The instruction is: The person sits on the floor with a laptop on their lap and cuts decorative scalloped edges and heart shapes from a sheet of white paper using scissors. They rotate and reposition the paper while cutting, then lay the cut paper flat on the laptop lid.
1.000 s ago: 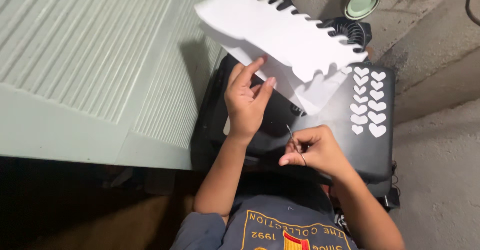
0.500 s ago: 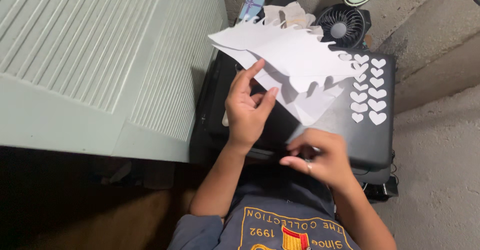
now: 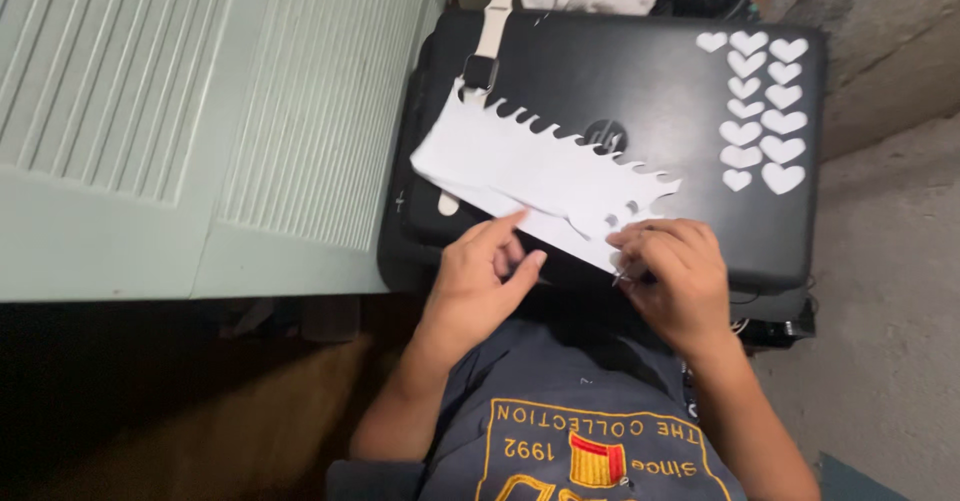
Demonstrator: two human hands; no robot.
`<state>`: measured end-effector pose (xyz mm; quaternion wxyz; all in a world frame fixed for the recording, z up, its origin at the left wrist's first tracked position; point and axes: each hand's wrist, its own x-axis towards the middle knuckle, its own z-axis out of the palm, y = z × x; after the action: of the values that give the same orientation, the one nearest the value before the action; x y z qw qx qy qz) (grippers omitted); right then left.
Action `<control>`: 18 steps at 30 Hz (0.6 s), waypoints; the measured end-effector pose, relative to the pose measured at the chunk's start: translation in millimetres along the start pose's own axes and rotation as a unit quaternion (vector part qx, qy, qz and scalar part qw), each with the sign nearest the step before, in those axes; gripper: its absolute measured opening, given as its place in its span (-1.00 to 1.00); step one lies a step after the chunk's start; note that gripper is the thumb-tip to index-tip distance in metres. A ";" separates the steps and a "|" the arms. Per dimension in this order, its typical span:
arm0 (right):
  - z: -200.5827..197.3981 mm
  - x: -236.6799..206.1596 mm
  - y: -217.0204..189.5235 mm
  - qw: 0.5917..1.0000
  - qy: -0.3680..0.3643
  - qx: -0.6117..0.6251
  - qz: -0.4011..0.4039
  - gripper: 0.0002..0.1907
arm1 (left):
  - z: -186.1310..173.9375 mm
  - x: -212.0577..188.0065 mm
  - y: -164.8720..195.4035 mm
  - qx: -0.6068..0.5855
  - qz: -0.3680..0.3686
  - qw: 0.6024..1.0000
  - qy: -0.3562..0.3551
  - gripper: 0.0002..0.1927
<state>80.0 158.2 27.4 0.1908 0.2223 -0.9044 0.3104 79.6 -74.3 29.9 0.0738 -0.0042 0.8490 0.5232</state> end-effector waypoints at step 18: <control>-23.1 -5.9 43.7 0.995 -0.034 0.090 0.008 -0.75 | -28.1 32.2 -22.7 0.261 0.253 0.930 0.055 -0.45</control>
<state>67.0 205.8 20.6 0.1364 0.2422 -0.8805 0.3839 46.3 -107.3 18.0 -0.1092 0.2015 0.9311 0.2838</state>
